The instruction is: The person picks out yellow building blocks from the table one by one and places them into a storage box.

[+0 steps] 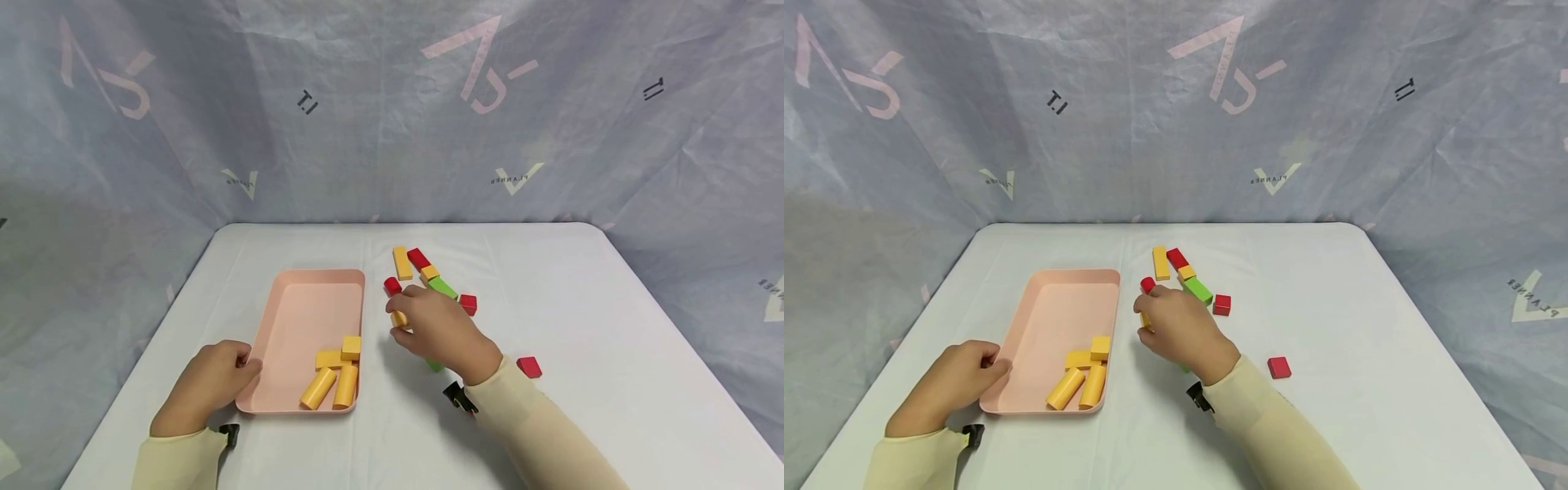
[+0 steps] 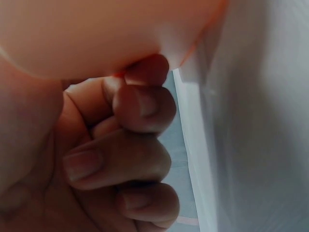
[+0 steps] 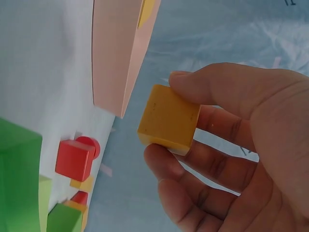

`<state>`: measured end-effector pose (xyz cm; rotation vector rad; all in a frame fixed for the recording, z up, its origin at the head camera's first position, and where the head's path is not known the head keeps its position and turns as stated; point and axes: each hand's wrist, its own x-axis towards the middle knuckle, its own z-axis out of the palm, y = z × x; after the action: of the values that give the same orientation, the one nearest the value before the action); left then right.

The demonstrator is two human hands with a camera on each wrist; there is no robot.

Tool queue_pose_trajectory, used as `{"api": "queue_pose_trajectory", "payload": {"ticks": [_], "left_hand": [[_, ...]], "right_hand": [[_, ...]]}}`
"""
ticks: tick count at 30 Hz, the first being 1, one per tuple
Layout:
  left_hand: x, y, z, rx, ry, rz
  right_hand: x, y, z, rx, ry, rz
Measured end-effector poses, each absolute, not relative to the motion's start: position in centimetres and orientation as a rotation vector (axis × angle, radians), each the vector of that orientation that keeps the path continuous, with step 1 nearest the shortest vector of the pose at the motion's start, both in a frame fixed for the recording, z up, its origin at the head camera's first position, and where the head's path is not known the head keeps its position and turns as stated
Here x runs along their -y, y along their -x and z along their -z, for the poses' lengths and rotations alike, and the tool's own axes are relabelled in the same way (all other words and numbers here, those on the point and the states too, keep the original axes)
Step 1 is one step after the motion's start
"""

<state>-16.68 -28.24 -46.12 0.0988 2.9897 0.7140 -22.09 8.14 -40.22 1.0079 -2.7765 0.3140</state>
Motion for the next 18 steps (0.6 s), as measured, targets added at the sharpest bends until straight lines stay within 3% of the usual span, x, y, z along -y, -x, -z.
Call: {"api": "queue_pose_trajectory", "payload": {"ticks": [18], "left_hand": [[28.3,16.6,46.2,-3.007,-0.121,-0.705]], "right_hand": [[-6.5,21.9,40.3,2.789,-1.053,-0.318]]}}
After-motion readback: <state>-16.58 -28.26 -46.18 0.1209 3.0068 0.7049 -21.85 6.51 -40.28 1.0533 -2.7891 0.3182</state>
